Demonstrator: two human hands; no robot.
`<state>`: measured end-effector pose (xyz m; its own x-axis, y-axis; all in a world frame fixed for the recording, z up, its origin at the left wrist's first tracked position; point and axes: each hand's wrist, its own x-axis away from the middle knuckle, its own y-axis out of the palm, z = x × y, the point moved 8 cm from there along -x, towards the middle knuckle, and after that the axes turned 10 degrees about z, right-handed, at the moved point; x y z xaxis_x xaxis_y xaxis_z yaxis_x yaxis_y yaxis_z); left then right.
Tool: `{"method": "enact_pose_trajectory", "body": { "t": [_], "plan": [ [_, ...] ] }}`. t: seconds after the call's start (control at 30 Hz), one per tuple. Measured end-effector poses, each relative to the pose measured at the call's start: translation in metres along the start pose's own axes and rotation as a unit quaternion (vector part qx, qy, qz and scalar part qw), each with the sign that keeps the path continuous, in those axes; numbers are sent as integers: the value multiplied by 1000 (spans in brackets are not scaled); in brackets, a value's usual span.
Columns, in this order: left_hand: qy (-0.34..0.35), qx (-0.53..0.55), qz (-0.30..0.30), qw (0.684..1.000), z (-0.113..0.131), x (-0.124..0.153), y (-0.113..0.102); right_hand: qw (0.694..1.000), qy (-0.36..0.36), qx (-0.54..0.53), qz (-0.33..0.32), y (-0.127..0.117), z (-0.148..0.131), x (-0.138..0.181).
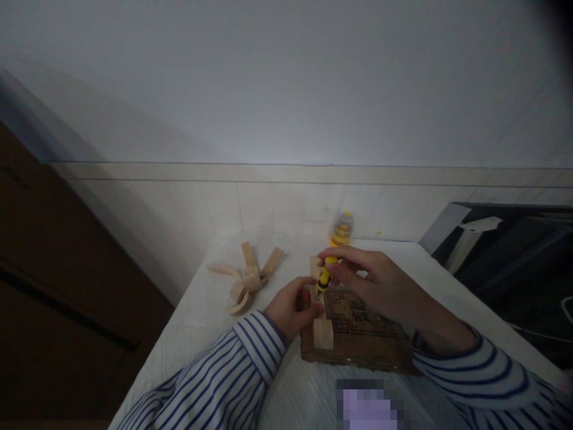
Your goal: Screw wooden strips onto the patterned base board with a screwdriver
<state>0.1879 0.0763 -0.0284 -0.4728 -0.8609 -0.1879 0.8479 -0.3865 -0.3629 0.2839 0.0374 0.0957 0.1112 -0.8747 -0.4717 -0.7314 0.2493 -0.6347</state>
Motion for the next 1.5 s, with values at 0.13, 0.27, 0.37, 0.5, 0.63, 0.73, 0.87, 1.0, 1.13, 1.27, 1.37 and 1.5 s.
{"method": "enact_pose_trajectory", "body": {
  "t": [0.13,0.27,0.37,0.5,0.63,0.73,0.87,1.0,1.13,1.27,1.37,1.5],
  "plan": [
    [4,-4,7,1000,2,0,-1,1000,4,-7,12,2,1,0],
    [-4,-14,12,1000,1,0,-1,999,21,-15,34,1,1,0],
    [-5,-3,13,1000,1,0,0,998,32,-26,46,1,3,0],
    [-3,8,8,1000,1,1,0,994,57,-82,43,6,7,0],
    [-2,-5,6,1000,2,0,-1,992,68,-106,22,11,9,2],
    [0,-10,6,1000,3,0,-1,993,53,-101,21,9,5,1],
    [-4,-6,8,1000,2,0,-2,998,12,-62,10,8,-4,1],
    [0,8,7,1000,1,0,-1,999,-4,-38,-6,6,-8,1],
    [7,14,8,1000,0,0,-1,999,-6,-25,-19,4,-6,2],
    [7,8,10,1000,-2,0,-1,1000,1,-16,-26,3,-4,2],
    [5,7,9,1000,-1,0,-1,1000,3,-16,-26,5,-5,2],
    [5,0,7,1000,1,0,-1,1000,4,-3,-10,6,-7,1]
  ]
}}
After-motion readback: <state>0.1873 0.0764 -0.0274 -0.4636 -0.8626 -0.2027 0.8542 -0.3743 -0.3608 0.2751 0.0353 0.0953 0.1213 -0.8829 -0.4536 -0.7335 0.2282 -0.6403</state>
